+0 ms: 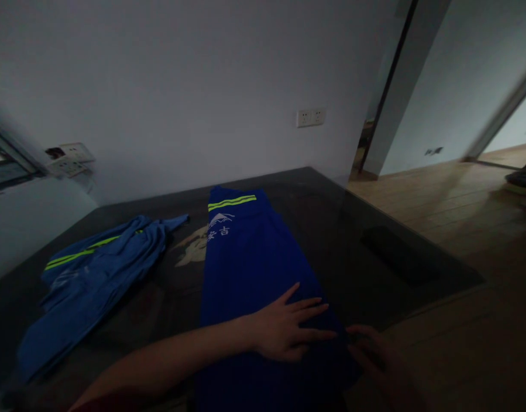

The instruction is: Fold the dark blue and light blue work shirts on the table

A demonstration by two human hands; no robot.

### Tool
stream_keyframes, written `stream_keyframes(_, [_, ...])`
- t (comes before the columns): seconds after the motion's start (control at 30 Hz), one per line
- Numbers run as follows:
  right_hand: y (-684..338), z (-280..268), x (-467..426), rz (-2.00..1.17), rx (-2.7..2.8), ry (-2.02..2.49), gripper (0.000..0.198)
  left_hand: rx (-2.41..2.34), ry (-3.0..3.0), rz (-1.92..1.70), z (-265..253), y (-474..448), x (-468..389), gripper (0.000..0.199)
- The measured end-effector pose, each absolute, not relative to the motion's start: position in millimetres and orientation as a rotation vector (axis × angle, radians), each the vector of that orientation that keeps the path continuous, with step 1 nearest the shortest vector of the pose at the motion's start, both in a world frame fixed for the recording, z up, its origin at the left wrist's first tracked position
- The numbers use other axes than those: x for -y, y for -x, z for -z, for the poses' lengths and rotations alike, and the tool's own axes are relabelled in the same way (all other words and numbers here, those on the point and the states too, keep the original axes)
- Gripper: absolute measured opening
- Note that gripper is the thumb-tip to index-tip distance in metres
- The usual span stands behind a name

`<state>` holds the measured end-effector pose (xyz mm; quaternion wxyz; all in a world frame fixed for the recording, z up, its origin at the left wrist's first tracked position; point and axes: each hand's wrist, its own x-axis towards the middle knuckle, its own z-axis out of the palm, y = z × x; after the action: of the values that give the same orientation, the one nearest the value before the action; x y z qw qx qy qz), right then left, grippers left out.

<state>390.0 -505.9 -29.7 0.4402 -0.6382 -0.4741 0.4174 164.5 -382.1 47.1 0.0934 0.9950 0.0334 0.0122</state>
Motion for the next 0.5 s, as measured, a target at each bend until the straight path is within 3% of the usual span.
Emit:
stream_keyframes(0.2, [-392,41,507,-0.880,1.144,1.605,0.024,-0.542,-2.973,-0.174,-58,-116,394,0.056])
stream_keyframes(0.5, [-390,46,511,-0.860,1.081,1.599,0.028,-0.775,-2.845,0.118,-41,-43,448,0.083])
